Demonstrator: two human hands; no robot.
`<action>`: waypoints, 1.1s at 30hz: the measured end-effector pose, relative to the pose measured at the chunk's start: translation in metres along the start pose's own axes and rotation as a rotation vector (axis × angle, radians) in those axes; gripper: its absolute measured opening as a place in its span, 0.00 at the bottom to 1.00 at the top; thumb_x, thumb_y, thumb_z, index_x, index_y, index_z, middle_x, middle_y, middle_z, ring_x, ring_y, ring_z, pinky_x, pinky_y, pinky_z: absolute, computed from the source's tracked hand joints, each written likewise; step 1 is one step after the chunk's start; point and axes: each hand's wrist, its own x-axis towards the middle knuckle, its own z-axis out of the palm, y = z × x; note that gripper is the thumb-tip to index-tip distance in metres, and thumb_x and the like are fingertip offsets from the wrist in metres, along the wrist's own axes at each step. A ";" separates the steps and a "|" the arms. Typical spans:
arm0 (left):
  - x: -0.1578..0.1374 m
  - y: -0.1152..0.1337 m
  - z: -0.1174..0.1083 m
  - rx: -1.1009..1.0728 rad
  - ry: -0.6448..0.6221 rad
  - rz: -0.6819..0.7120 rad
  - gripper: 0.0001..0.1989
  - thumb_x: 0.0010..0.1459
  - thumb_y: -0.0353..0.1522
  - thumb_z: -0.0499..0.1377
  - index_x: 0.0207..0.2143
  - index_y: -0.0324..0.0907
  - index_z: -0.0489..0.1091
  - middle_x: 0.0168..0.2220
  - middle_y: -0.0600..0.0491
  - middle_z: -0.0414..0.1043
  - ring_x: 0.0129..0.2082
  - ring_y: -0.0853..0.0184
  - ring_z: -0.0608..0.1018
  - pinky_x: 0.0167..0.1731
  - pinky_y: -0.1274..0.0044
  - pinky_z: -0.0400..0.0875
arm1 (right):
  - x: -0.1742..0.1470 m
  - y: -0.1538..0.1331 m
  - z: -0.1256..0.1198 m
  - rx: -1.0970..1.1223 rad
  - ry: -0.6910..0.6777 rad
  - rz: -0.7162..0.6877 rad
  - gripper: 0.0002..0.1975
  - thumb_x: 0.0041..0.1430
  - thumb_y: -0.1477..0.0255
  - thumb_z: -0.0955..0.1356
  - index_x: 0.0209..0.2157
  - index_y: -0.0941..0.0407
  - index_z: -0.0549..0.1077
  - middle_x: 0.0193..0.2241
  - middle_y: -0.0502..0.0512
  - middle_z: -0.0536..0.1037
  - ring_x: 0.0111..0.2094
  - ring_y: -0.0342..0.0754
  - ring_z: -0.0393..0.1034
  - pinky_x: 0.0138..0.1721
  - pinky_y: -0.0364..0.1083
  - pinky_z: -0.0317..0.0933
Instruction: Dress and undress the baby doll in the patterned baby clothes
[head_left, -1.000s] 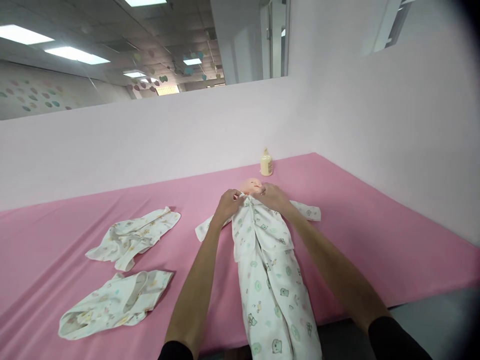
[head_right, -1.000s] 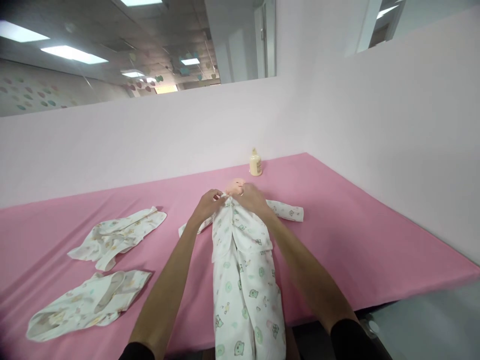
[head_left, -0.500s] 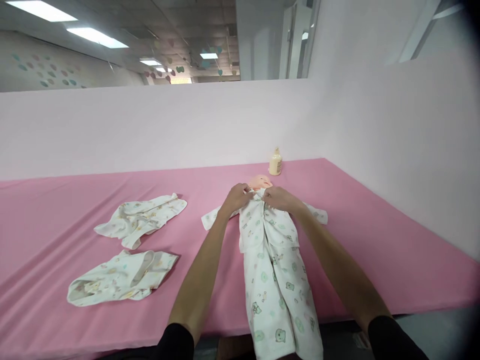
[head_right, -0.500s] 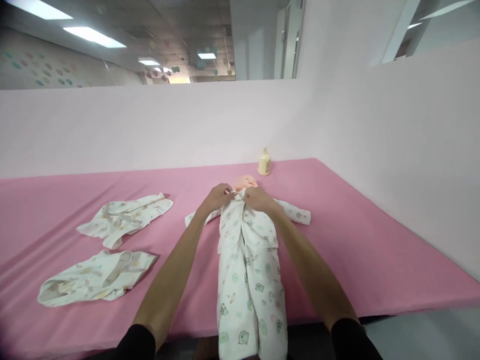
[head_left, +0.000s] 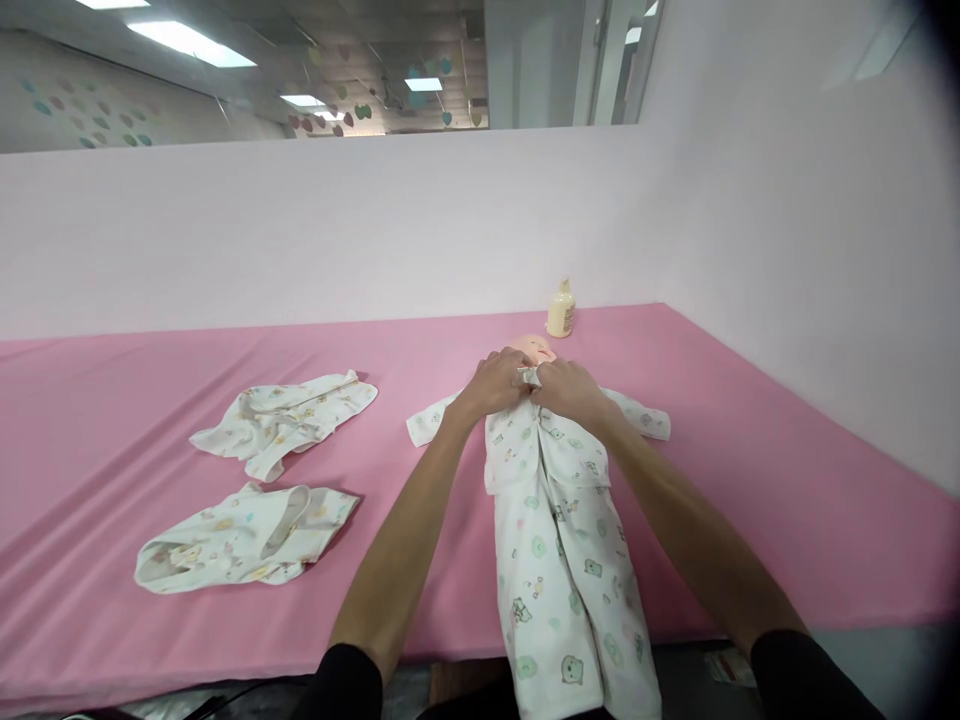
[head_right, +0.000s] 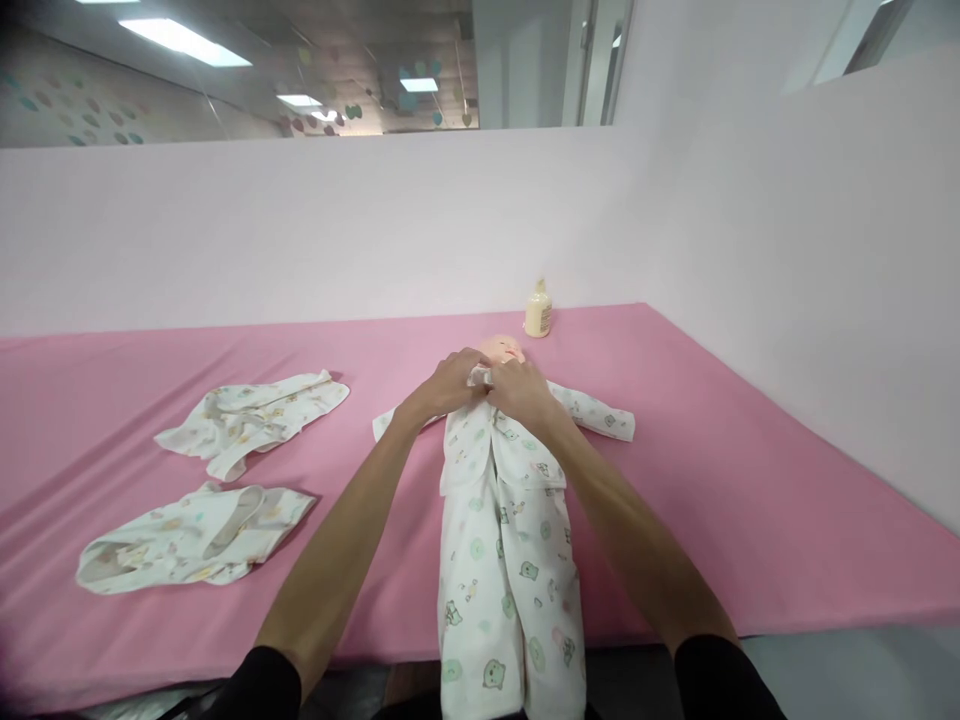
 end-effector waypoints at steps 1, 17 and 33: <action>-0.001 0.002 -0.001 0.003 -0.028 0.017 0.15 0.57 0.31 0.55 0.47 0.45 0.68 0.55 0.50 0.69 0.55 0.55 0.68 0.54 0.63 0.61 | 0.000 0.000 -0.001 0.009 0.011 0.005 0.03 0.54 0.76 0.64 0.27 0.57 0.67 0.29 0.61 0.74 0.35 0.54 0.71 0.29 0.47 0.47; -0.001 0.009 -0.006 -0.012 -0.047 0.173 0.08 0.56 0.31 0.54 0.24 0.42 0.65 0.33 0.50 0.71 0.37 0.62 0.73 0.37 0.72 0.65 | -0.005 0.045 -0.022 0.898 -0.224 0.040 0.06 0.48 0.76 0.69 0.22 0.57 0.67 0.24 0.53 0.76 0.30 0.48 0.74 0.33 0.43 0.67; -0.007 -0.006 -0.024 -0.084 0.051 -0.025 0.07 0.57 0.35 0.56 0.31 0.42 0.70 0.38 0.50 0.73 0.39 0.63 0.73 0.37 0.74 0.66 | -0.016 0.045 -0.034 0.526 0.080 0.233 0.03 0.53 0.73 0.66 0.30 0.56 0.66 0.29 0.52 0.73 0.27 0.43 0.63 0.27 0.43 0.51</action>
